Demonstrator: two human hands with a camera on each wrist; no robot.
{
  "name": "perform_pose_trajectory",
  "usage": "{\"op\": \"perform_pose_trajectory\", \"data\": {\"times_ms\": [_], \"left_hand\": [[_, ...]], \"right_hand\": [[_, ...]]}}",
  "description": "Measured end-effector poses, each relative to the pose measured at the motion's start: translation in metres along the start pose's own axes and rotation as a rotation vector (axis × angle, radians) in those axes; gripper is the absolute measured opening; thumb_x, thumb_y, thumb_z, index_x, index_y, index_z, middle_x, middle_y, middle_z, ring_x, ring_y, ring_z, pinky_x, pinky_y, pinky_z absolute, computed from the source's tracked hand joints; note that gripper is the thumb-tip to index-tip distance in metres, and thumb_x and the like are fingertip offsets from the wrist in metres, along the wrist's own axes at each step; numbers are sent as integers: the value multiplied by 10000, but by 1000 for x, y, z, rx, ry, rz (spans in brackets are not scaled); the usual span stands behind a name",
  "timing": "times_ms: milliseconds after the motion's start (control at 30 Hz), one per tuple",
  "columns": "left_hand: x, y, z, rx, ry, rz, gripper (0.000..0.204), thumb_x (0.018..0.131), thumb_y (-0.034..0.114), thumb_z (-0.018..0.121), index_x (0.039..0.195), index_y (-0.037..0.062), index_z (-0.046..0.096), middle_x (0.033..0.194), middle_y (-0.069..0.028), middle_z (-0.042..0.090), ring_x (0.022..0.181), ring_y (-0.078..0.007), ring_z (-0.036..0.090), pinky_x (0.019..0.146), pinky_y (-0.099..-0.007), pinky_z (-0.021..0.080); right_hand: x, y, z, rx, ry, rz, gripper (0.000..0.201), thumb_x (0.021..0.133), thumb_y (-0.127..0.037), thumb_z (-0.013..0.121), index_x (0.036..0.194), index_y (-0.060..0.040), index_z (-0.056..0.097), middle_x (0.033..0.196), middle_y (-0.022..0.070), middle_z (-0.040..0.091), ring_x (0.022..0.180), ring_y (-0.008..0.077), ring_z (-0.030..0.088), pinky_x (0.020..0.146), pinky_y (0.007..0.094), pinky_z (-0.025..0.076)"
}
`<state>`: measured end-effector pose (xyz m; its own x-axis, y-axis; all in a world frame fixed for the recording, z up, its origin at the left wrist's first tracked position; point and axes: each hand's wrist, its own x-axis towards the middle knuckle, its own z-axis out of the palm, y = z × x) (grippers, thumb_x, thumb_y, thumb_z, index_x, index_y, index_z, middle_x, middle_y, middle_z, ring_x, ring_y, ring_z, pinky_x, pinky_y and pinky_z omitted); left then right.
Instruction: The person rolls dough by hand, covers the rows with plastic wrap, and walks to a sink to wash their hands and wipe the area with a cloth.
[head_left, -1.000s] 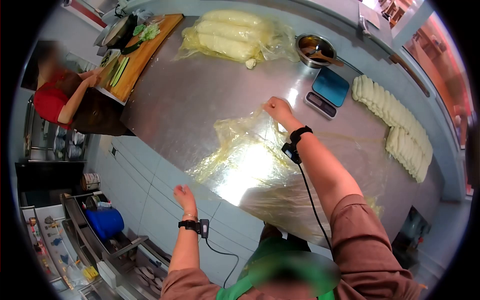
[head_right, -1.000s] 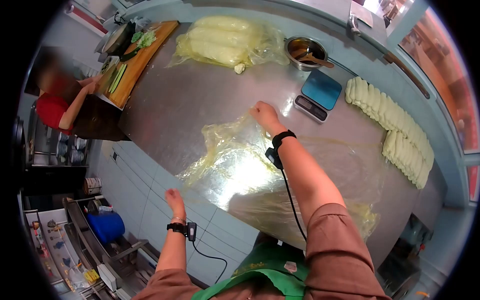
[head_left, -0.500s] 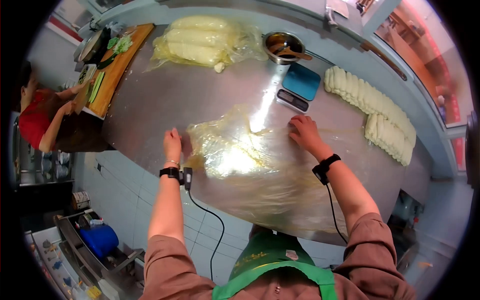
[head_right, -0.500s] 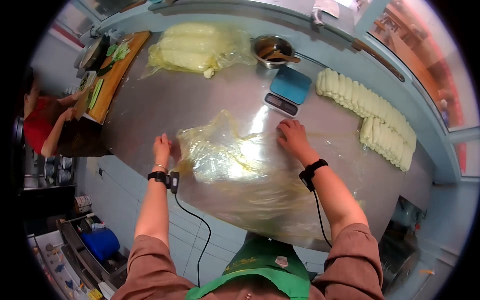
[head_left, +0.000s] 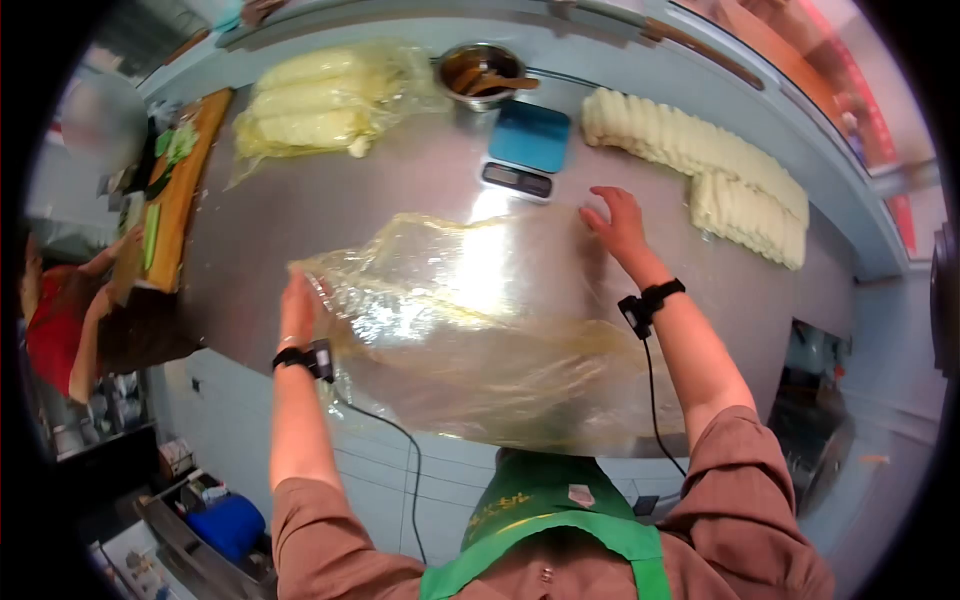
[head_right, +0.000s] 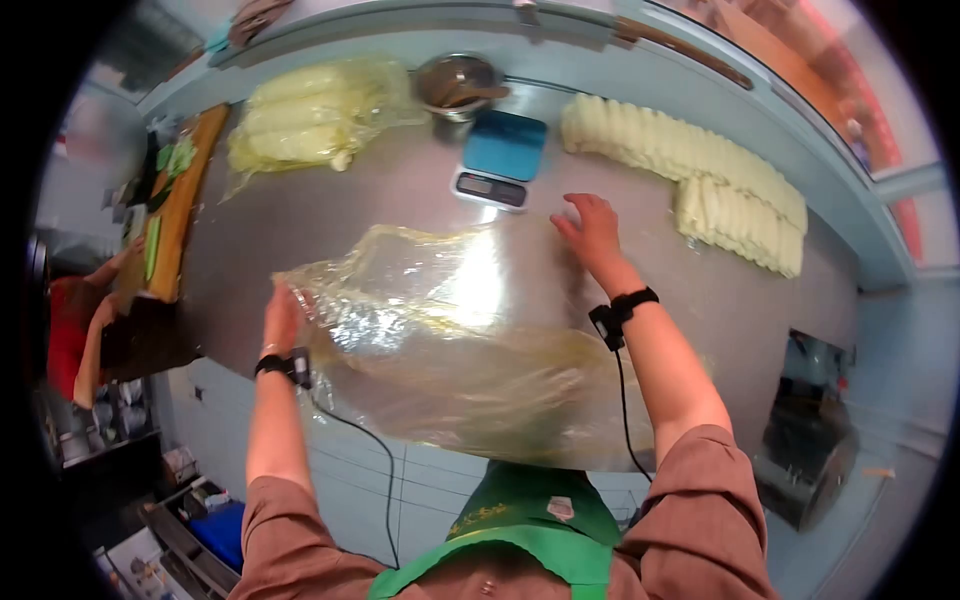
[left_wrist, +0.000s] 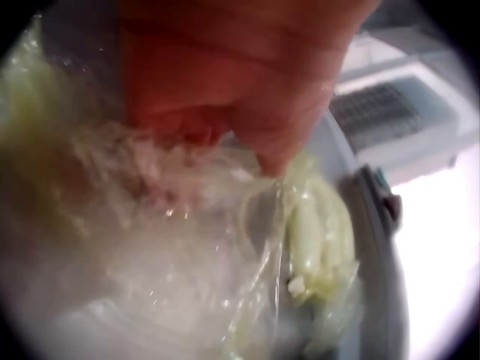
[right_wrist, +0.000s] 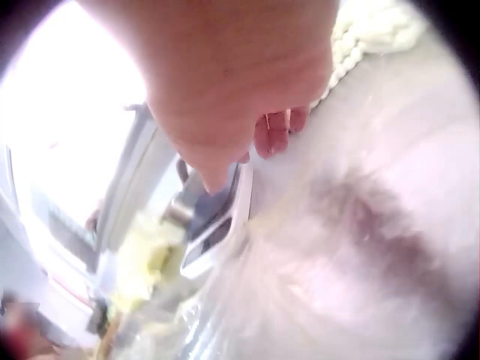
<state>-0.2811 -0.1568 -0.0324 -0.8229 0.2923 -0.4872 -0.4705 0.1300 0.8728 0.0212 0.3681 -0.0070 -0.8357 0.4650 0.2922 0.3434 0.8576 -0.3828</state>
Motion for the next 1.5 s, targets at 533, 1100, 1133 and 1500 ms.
{"op": "perform_pose_trajectory", "data": {"times_ms": [533,1100,1133,1500], "left_hand": [[-24,-18,-6,173,11,-58,168,982,265,586,893,124,567,710,58,526,619,-57,485,546,-237,405],[-71,34,38,48,-93,213,477,1019,432,481,1374,114,493,1260,-26,568,1001,-96,572,721,-244,507],[-77,48,41,-76,-116,87,514,1023,435,471,1435,130,443,1384,-49,512,1103,-102,551,790,-252,522],[-153,191,170,-196,-581,242,480,1052,164,366,1528,191,307,1478,-96,427,1020,-84,598,755,-223,553]], "right_hand": [[-270,170,-111,563,-61,944,313,855,-250,749,1044,-21,651,855,28,661,794,107,593,764,260,486],[-234,86,-171,1051,42,837,88,932,-146,627,951,-63,604,835,-19,610,723,104,554,661,284,466],[-224,81,-191,1231,5,876,51,938,-120,608,950,-71,606,943,8,659,765,105,578,695,278,492],[-158,158,-379,1753,25,561,309,891,-28,573,1199,-53,581,1395,190,518,1048,200,631,874,339,546]]}}
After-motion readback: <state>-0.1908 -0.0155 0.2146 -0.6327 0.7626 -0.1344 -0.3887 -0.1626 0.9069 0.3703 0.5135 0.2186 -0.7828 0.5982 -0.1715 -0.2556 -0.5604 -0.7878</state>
